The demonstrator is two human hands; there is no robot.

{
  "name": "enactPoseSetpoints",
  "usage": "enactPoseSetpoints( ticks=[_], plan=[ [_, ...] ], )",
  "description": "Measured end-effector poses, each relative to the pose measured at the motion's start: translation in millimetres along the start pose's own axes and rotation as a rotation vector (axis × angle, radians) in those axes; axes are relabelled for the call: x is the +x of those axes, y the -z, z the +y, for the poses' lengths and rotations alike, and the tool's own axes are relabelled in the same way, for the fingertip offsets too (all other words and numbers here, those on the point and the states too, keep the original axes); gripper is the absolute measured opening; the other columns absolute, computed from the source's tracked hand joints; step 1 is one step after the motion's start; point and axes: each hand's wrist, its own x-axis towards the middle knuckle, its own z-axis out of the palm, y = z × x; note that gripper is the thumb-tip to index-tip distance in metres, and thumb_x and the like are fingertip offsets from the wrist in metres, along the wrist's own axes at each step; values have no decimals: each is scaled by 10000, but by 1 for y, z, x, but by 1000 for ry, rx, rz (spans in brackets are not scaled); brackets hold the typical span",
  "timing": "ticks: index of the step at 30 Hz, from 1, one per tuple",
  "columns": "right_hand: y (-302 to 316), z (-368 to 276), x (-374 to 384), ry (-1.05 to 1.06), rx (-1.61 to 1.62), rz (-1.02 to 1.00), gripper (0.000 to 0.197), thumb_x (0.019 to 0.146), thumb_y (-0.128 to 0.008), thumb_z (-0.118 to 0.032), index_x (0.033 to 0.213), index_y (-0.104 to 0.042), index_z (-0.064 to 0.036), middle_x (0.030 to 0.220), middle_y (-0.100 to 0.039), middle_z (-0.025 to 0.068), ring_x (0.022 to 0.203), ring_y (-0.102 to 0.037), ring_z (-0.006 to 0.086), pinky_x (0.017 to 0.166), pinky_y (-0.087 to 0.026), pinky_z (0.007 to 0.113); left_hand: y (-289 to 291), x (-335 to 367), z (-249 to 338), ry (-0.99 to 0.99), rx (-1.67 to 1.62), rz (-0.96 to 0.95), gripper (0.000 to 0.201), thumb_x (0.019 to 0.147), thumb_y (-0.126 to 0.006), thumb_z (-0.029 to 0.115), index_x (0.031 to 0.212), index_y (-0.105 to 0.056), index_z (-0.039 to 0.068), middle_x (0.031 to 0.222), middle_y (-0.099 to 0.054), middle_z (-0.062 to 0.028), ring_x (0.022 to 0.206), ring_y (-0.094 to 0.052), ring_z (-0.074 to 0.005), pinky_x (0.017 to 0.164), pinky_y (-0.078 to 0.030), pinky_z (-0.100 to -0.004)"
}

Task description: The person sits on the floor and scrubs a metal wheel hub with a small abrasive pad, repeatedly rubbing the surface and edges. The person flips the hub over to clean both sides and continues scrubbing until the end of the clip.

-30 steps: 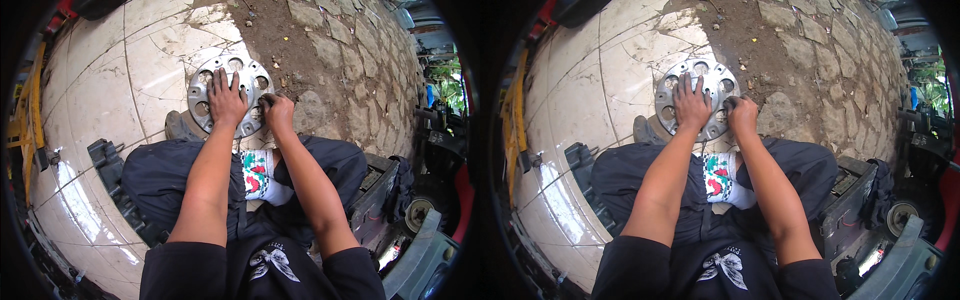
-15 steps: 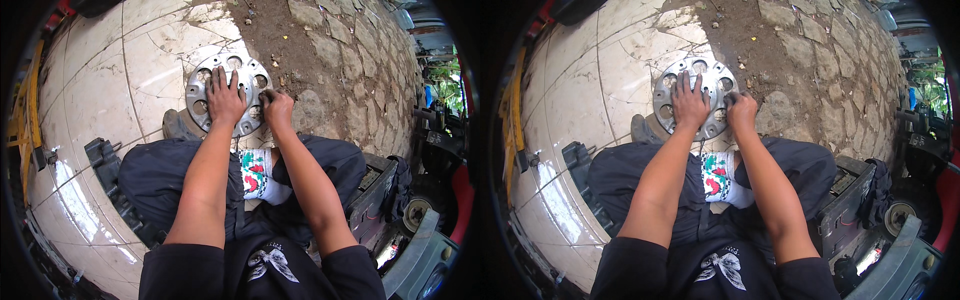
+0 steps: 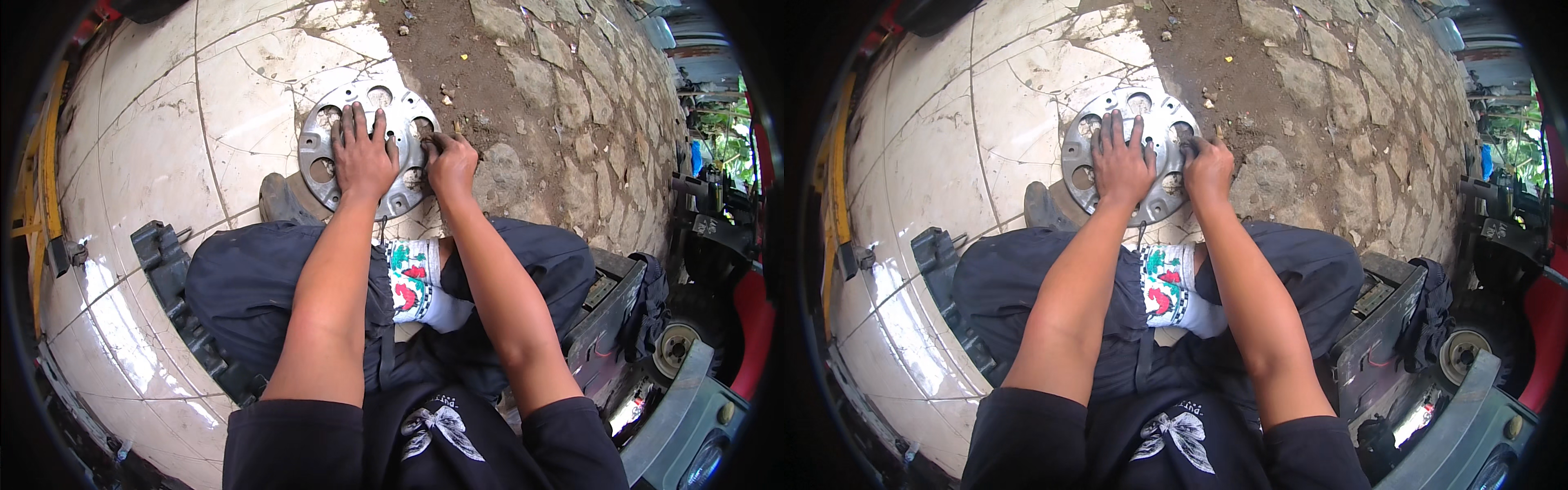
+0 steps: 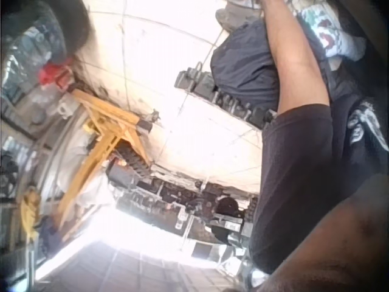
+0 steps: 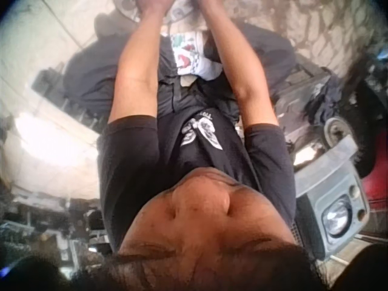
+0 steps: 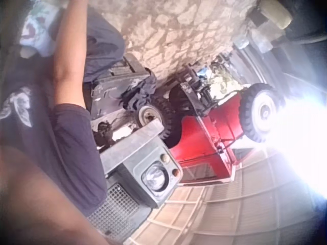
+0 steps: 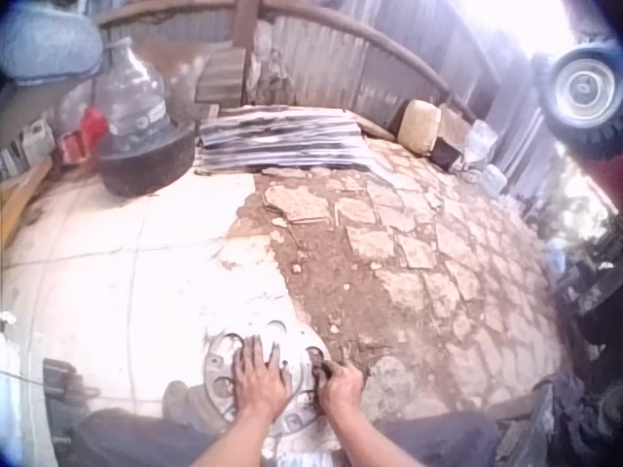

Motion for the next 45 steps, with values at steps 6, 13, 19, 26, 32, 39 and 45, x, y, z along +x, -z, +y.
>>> enactPoseSetpoints(
  ticks=[6,13,19,26,32,39,45],
  plan=[
    [5,5,5,-7,5,-15,189,822,-813,-121,985,-833,-26,933,-734,251,853,-727,444,838,-583,492,0,-4,2,11,33,11,622,1024,-499,405,1600,-498,171,1711,-323,-235,1613,-238,-397,1297,-177,-575],
    [2,-3,6,39,9,-25,200,837,-832,-145,989,-827,-15,920,-742,222,834,-731,417,796,-582,468,4,0,3,8,30,-16,630,1031,-492,413,1613,-476,174,1720,-309,-234,1616,-235,-396,1298,-171,-571],
    [5,-4,-13,44,70,-79,195,836,-821,-148,984,-834,-21,911,-738,230,820,-730,426,791,-578,483,2,0,0,20,34,-14,619,1033,-489,415,1604,-490,177,1714,-322,-233,1614,-242,-396,1297,-177,-569],
    [2,2,-7,2,49,-21,188,841,-806,-124,988,-827,-9,945,-736,250,860,-729,439,818,-583,487,0,-1,0,9,22,1,628,1025,-498,416,1606,-486,179,1712,-325,-231,1607,-251,-398,1297,-180,-573],
    [5,3,9,4,4,7,208,833,-829,-138,992,-826,-5,935,-743,245,854,-732,435,811,-582,476,2,-2,1,8,17,-16,633,1016,-511,409,1604,-483,177,1717,-316,-229,1612,-238,-398,1300,-171,-576],
    [2,8,24,42,2,4,203,847,-825,-160,989,-831,-15,929,-748,249,845,-728,437,819,-580,477,1,-1,2,5,13,-3,634,1013,-512,407,1605,-488,181,1711,-330,-231,1615,-237,-399,1303,-161,-574],
    [7,8,5,-27,28,-15,179,842,-815,-135,980,-831,-20,933,-746,263,849,-729,445,823,-581,492,2,-1,-1,9,42,-31,647,1017,-504,417,1616,-472,175,1715,-314,-243,1616,-235,-400,1303,-161,-575]
  ],
)
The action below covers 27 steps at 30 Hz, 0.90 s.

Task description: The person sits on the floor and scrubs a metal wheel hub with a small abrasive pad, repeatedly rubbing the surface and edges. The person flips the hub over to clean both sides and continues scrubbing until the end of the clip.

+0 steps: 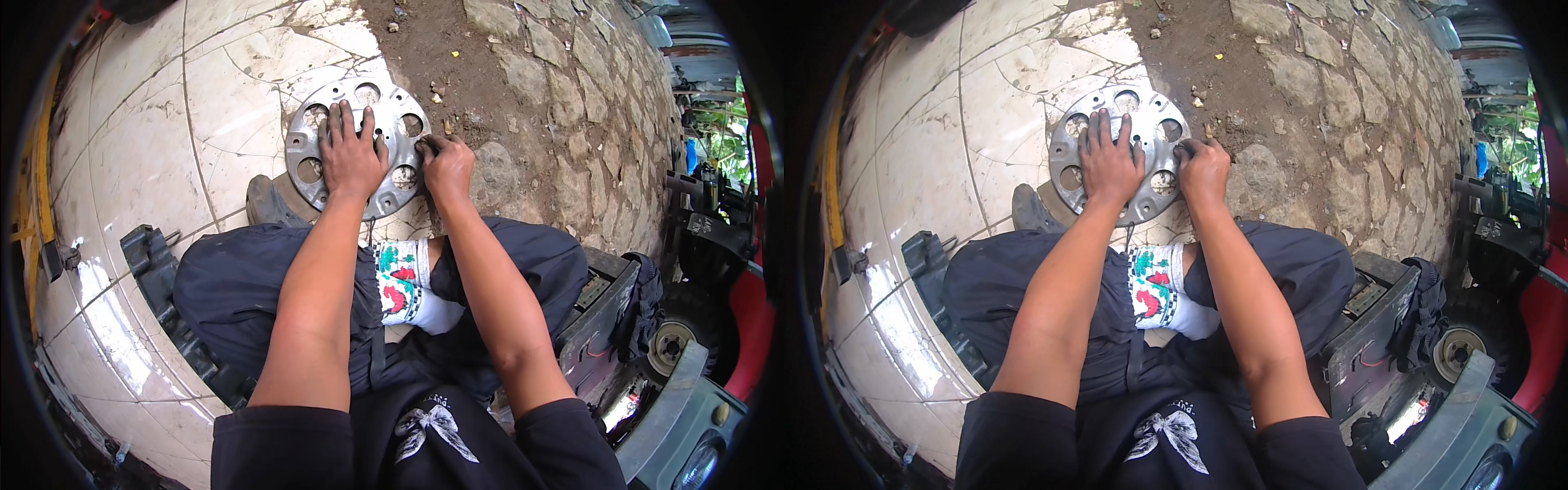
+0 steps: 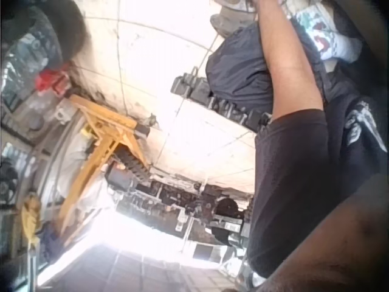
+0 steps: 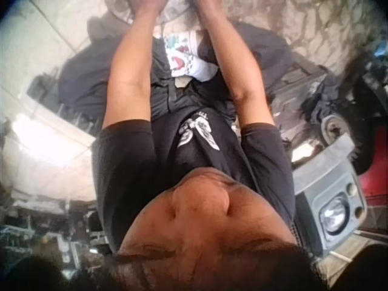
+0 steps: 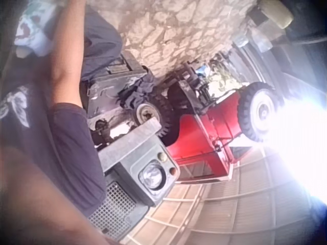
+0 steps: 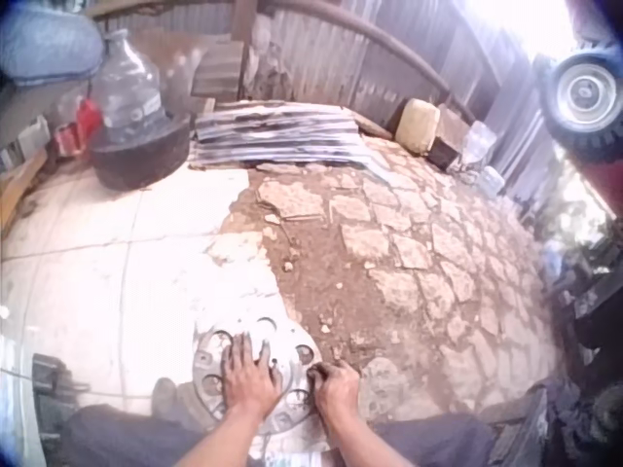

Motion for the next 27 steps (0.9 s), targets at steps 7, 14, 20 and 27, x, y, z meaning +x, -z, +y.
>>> enactPoseSetpoints(
  ticks=[7,14,20,27],
  plan=[
    [2,-4,4,-6,-15,1,181,848,-810,-128,992,-832,-21,929,-749,259,865,-733,441,847,-583,480,4,2,1,-9,23,-39,771,995,-528,654,1640,-442,241,1734,-268,-237,1622,-199,-410,1286,-188,-595],
    [0,4,15,-9,-49,29,198,870,-813,-157,1007,-830,-16,960,-758,262,879,-737,441,844,-580,486,11,5,4,-38,-8,-31,837,926,-570,780,1651,-409,394,1753,-220,-237,1637,-153,-406,1283,-167,-621],
    [-3,3,32,49,-89,27,226,852,-832,-162,1018,-831,-9,968,-760,260,853,-737,449,841,-588,470,13,5,3,-36,-26,-86,826,931,-563,761,1652,-406,390,1761,-212,-225,1653,-103,-394,1300,-104,-613],
    [0,5,23,38,-83,27,216,850,-830,-164,998,-834,-7,925,-749,261,829,-740,435,803,-582,475,15,3,5,-45,-16,-62,826,913,-626,728,1636,-441,375,1739,-244,-243,1635,-164,-406,1273,-179,-630]
  ],
)
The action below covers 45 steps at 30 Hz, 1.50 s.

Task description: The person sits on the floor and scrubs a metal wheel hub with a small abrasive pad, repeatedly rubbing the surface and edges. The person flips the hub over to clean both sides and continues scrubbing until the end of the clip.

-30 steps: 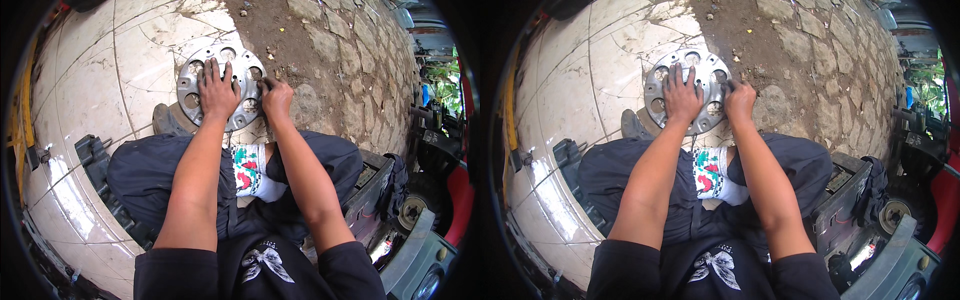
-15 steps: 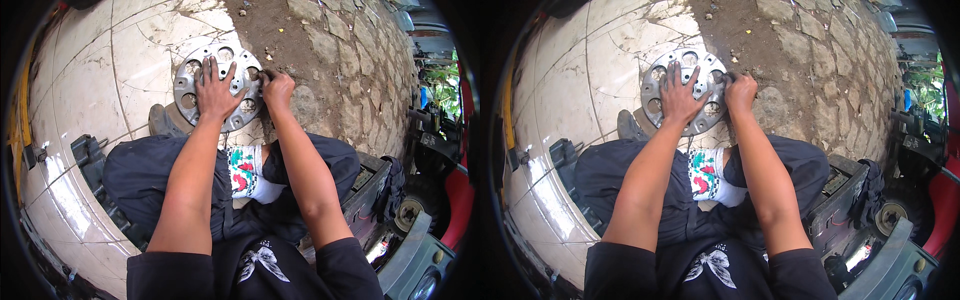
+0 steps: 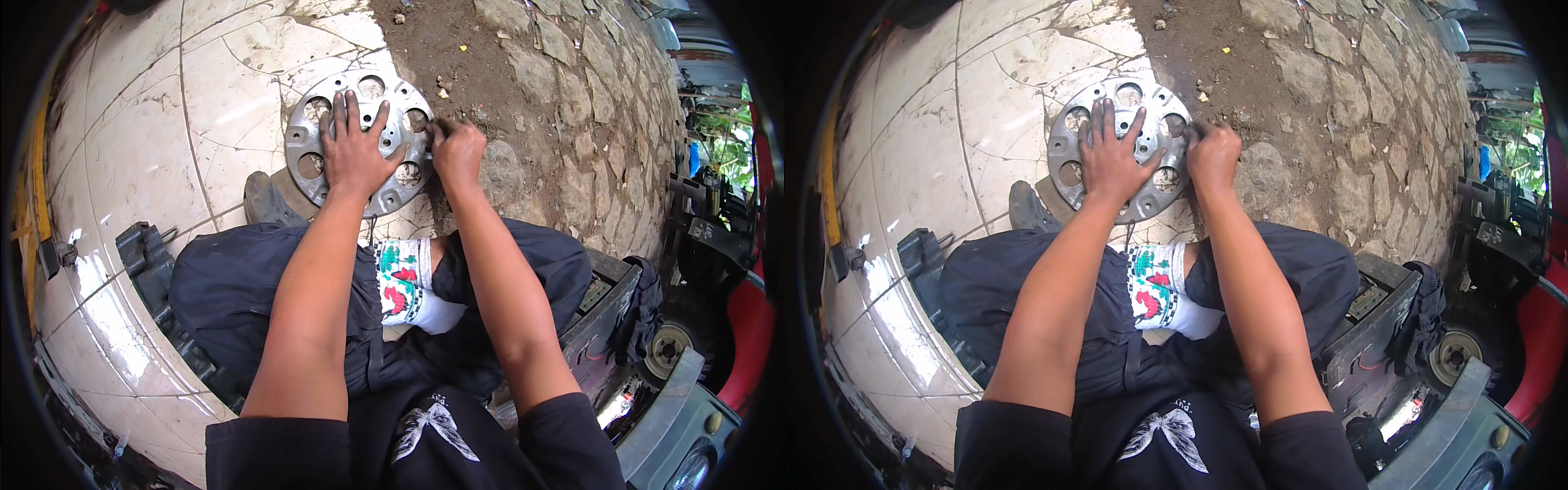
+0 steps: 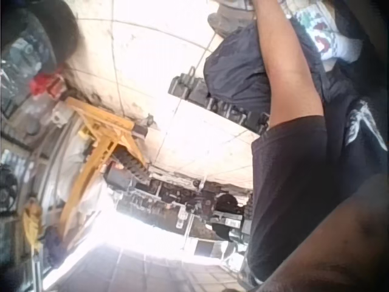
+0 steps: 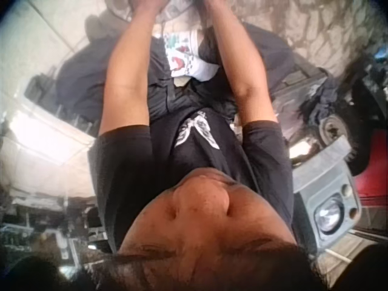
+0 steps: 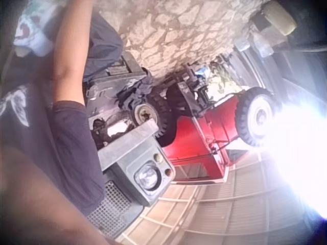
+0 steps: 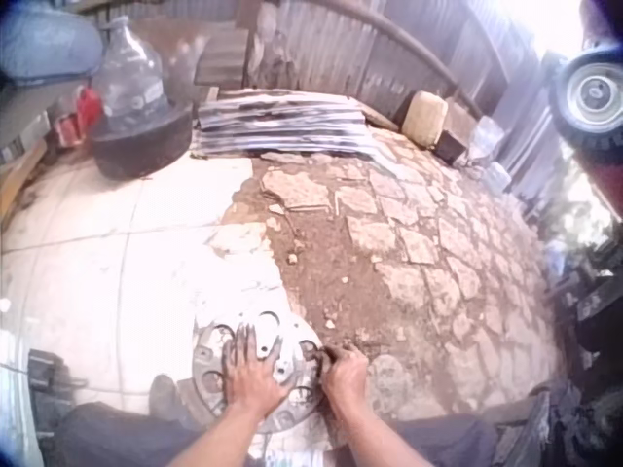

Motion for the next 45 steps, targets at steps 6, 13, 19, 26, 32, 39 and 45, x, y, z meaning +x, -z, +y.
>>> enactPoseSetpoints(
  ticks=[6,13,19,26,32,39,45],
  plan=[
    [-1,-5,-13,-30,34,-12,214,854,-824,-158,1020,-835,-23,940,-750,257,835,-735,432,811,-579,474,-5,0,-4,1,-8,18,827,912,-634,718,1638,-439,373,1735,-253,-248,1633,-162,-415,1268,-187,-636],
    [-3,-10,-21,-81,86,-42,175,855,-809,-142,980,-834,-23,926,-736,285,824,-730,456,815,-582,490,-3,-2,-6,6,-22,21,821,914,-636,708,1636,-442,369,1734,-252,-248,1635,-156,-415,1269,-180,-637],
    [-10,-1,-6,-36,30,76,229,856,-822,-157,1033,-828,-13,945,-757,258,859,-737,432,819,-581,477,-7,0,-1,-9,-29,41,813,921,-624,713,1633,-450,363,1732,-257,-250,1633,-164,-416,1266,-182,-639],
    [-5,1,5,-43,8,38,242,848,-833,-176,1029,-830,-16,959,-753,263,863,-738,437,836,-586,474,-5,-1,-2,-2,-20,-5,833,923,-597,731,1648,-420,362,1746,-228,-249,1645,-116,-419,1295,-107,-623],
    [0,-3,-2,-20,38,-27,205,838,-824,-141,1010,-835,-30,949,-745,263,844,-731,443,831,-587,484,-5,-5,-3,16,-6,-27,832,930,-581,736,1655,-407,365,1751,-220,-251,1650,-101,-415,1299,-92,-618],
    [-3,-1,-10,-1,4,-10,218,849,-822,-164,1003,-829,-10,937,-760,236,850,-738,426,820,-581,473,-1,-1,-2,26,-5,-52,834,925,-599,735,1655,-402,383,1758,-204,-248,1652,-90,-413,1300,-97,-617],
    [-1,0,-16,-9,34,-25,228,853,-828,-190,1005,-831,-19,919,-754,236,848,-738,429,828,-582,468,-3,-2,-4,20,-25,-2,825,927,-592,734,1646,-423,369,1747,-227,-252,1645,-119,-418,1299,-104,-622]
  ],
)
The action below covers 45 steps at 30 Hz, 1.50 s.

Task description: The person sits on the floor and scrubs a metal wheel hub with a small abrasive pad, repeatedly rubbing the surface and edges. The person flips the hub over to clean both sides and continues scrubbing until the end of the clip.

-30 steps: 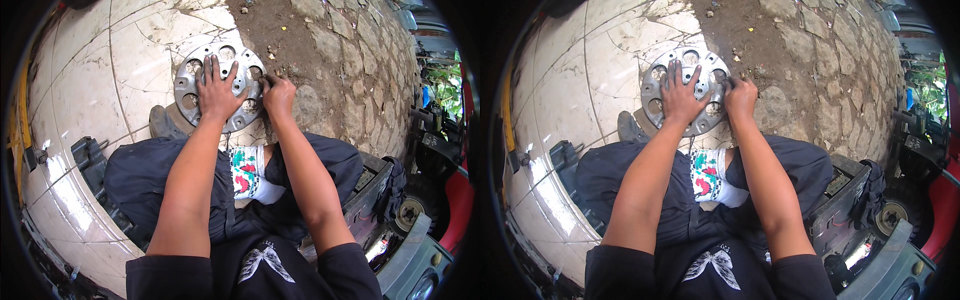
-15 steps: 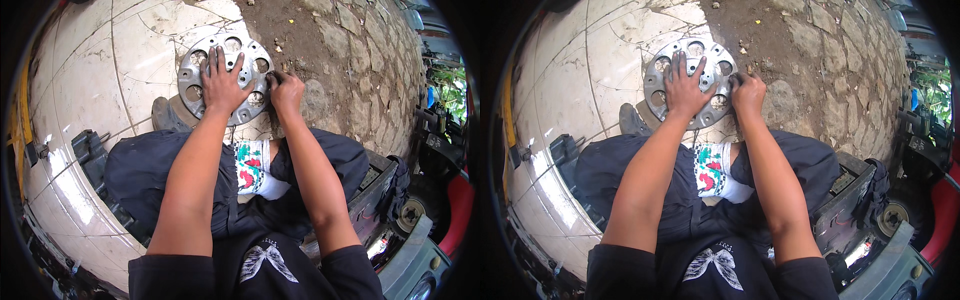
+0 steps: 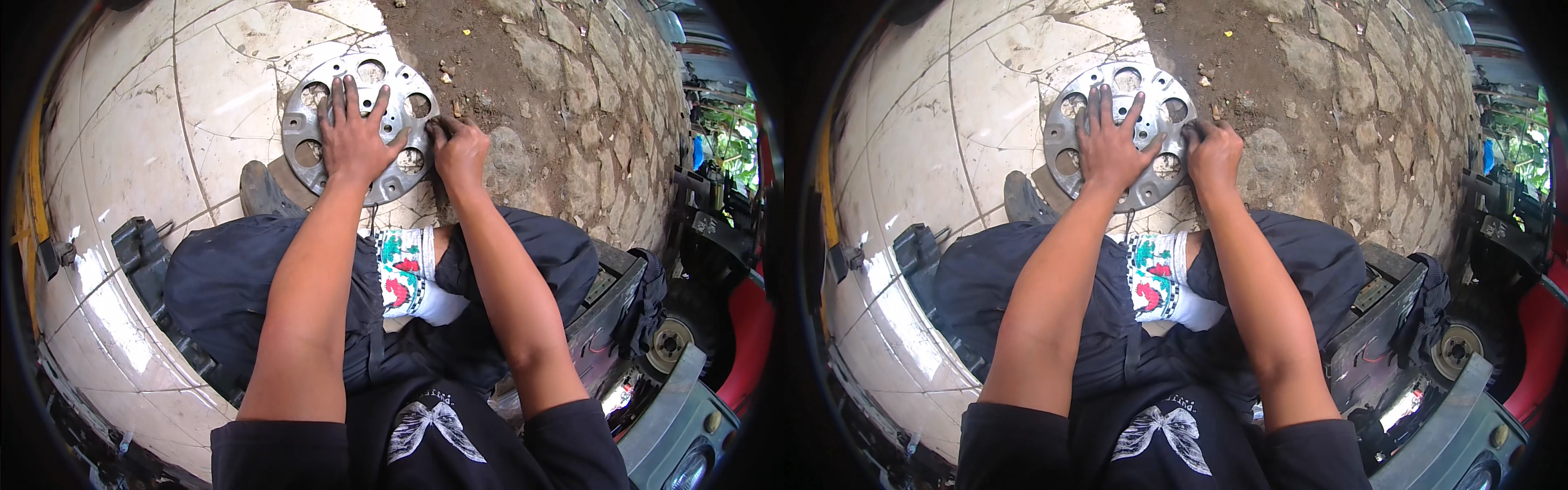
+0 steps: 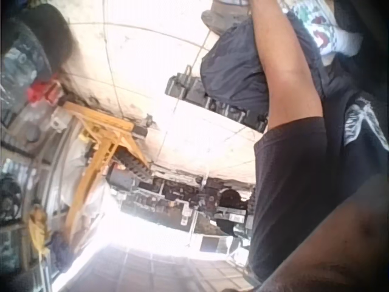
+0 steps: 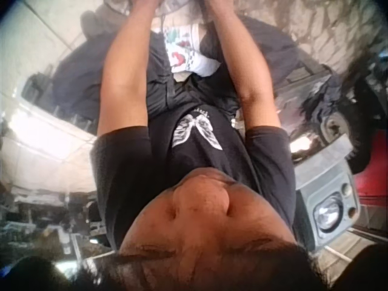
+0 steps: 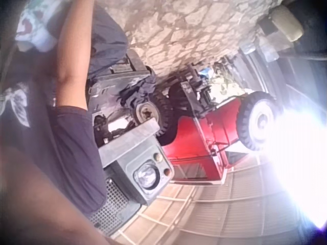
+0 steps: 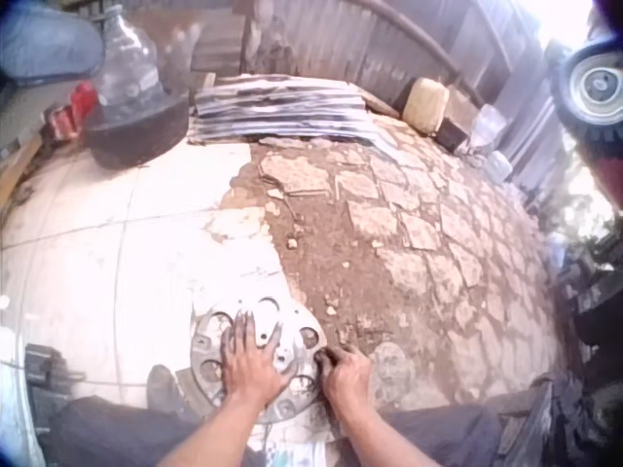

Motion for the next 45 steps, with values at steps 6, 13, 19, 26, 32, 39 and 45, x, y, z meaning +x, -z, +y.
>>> enactPoseSetpoints(
  ticks=[6,13,19,26,32,39,45],
  plan=[
    [-6,4,22,32,-16,105,250,847,-836,-205,1006,-832,-12,920,-766,223,838,-739,432,835,-584,472,-3,3,5,-17,19,2,818,933,-576,735,1647,-423,366,1749,-219,-251,1646,-118,-414,1297,-112,-619],
    [6,-6,13,-20,39,11,193,843,-819,-148,996,-837,-31,980,-765,224,878,-750,417,841,-597,458,-2,5,6,0,24,1,807,936,-585,715,1646,-424,368,1745,-228,-254,1643,-136,-414,1296,-126,-611],
    [6,-6,-10,1,-5,-36,204,836,-833,-170,974,-832,-21,949,-772,224,847,-747,409,832,-591,459,3,4,5,3,27,-8,791,946,-578,709,1643,-432,364,1736,-254,-253,1642,-139,-410,1290,-132,-620],
    [8,-7,-8,5,-2,-94,180,816,-815,-143,957,-838,-33,967,-763,246,872,-743,429,838,-594,482,-4,2,1,-15,68,52,795,935,-593,722,1634,-444,374,1723,-280,-249,1628,-187,-402,1273,-189,-615],
    [12,-9,-9,34,-68,-143,162,805,-816,-139,927,-839,-35,945,-758,251,858,-743,426,836,-589,498,-4,2,1,-9,70,45,804,934,-591,729,1642,-428,382,1731,-260,-248,1634,-168,-403,1270,-196,-623],
    [19,-11,-9,34,17,-168,179,787,-818,-130,930,-839,-25,896,-752,246,841,-742,430,833,-590,491,-5,7,1,-9,26,27,803,944,-571,715,1649,-420,360,1736,-250,-262,1643,-130,-424,1292,-131,-627],
    [18,-11,-1,42,1,-173,179,791,-816,-129,937,-840,-28,889,-751,250,827,-742,427,832,-591,485,-4,4,5,0,85,22,803,940,-577,734,1647,-417,388,1738,-251,-236,1641,-150,-389,1281,-171,-625]
  ],
)
